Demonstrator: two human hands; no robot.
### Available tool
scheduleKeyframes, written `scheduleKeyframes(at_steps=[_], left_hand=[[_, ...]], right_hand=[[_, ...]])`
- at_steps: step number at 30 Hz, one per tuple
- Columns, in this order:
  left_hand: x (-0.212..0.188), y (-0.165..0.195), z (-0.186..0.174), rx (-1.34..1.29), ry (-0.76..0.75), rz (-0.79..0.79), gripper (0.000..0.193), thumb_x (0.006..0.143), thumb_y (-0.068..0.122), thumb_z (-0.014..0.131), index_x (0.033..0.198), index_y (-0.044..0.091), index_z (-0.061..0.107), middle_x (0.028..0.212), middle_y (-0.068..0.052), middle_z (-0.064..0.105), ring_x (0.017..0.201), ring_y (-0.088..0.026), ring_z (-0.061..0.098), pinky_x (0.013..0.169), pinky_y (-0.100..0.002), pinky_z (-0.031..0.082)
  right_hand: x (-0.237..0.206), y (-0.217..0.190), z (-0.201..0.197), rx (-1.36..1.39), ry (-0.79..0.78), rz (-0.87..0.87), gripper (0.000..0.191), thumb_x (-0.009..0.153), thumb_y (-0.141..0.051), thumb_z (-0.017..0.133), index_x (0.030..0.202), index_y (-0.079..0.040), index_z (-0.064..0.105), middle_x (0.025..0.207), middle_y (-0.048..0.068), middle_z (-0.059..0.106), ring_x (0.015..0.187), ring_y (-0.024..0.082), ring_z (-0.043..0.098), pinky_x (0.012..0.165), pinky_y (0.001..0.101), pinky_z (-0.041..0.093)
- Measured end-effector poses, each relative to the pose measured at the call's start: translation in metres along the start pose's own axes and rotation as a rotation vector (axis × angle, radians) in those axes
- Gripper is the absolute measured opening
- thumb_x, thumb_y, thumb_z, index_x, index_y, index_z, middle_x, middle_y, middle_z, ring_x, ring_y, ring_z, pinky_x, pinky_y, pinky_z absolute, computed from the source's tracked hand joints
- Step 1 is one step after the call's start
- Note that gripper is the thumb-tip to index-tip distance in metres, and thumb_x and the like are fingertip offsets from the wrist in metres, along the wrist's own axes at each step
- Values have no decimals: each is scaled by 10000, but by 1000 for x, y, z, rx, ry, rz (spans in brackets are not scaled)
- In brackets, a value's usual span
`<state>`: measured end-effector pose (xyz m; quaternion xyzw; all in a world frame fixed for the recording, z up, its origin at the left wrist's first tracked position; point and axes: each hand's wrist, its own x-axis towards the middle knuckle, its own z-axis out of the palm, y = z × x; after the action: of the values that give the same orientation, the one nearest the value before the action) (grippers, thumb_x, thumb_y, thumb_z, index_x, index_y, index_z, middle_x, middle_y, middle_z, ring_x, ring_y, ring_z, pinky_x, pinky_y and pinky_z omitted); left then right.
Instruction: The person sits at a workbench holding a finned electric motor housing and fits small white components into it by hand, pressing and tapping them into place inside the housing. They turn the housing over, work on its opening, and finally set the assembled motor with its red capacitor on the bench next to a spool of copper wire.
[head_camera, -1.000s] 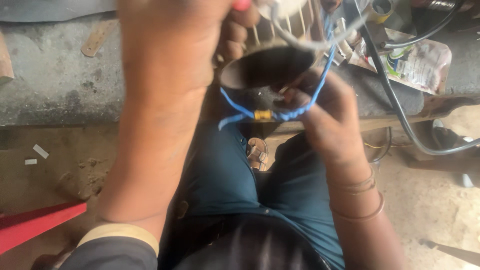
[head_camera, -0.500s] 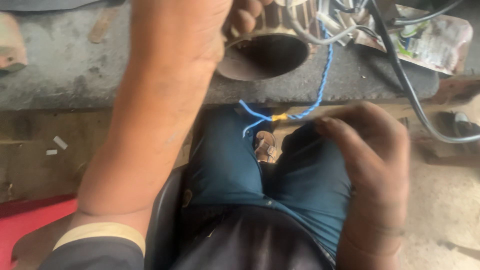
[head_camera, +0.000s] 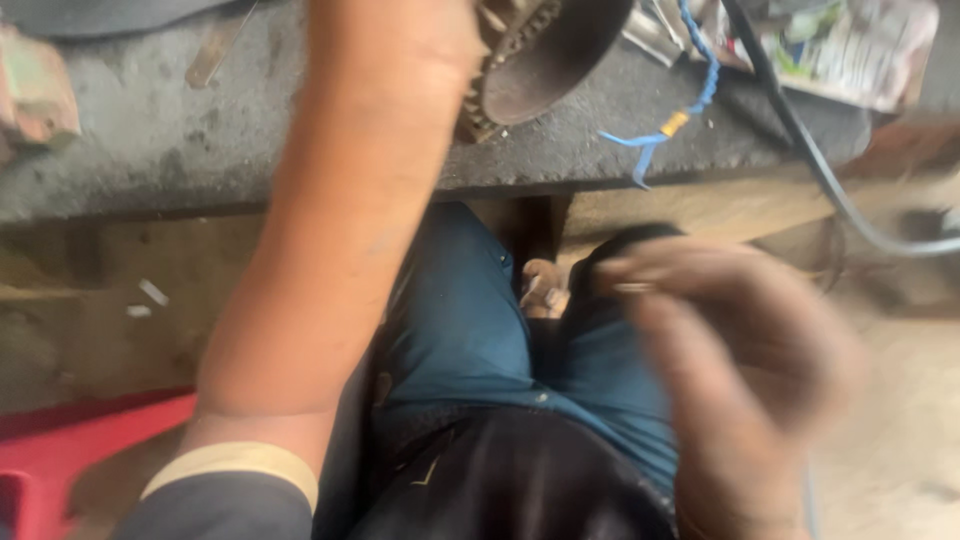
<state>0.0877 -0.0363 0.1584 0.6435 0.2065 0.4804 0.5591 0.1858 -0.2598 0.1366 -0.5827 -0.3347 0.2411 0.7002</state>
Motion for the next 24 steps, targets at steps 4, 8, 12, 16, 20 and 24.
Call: scheduleKeyframes(at_steps=[4,8,12,16,20,24], left_hand=[[-31,-7,11,101,20,253,547,1005,254,778,1333,41,396,1301,-105,482,1186,-181,466,1008,-301,366],[-25,-14,1,263,195,464,659,1005,269,805,1416,45,341,1401,-112,437,1293,-193,430,1096,-313,339],[-7,-48,-37,425,83,394,773,1005,285,832,1499,49,286,1501,-119,392,1399,-206,394,1183,-325,312],[-26,-86,-60,436,-234,253,887,1006,300,859,1582,53,231,1601,-126,346,1505,-219,358,1271,-338,286],[-31,-101,-65,515,-299,204,1029,1017,373,897,1634,49,140,1682,-139,264,1582,-249,304,1320,-359,268],[-28,-108,-65,506,-296,200,1089,1018,463,907,1650,69,112,1691,-113,271,1555,-241,346,1268,-349,336]], right_hand=[[20,31,20,-78,-159,-203,158,957,83,639,1112,55,631,1141,137,691,1002,167,682,893,260,556],[58,88,32,-172,-92,-534,162,912,108,642,1025,17,570,1148,160,590,1025,257,623,910,331,533],[101,119,35,-324,-8,-602,126,1007,71,690,1033,5,585,1053,143,591,994,272,618,888,342,532],[124,123,43,-335,-75,-592,97,1006,9,695,1045,6,606,1017,165,628,962,323,635,869,381,531],[133,121,58,-324,-54,-499,84,968,-29,693,1005,5,626,962,183,653,907,376,652,825,421,528],[133,117,63,-286,-72,-447,90,858,22,581,941,30,615,932,222,641,876,420,630,777,455,510]])
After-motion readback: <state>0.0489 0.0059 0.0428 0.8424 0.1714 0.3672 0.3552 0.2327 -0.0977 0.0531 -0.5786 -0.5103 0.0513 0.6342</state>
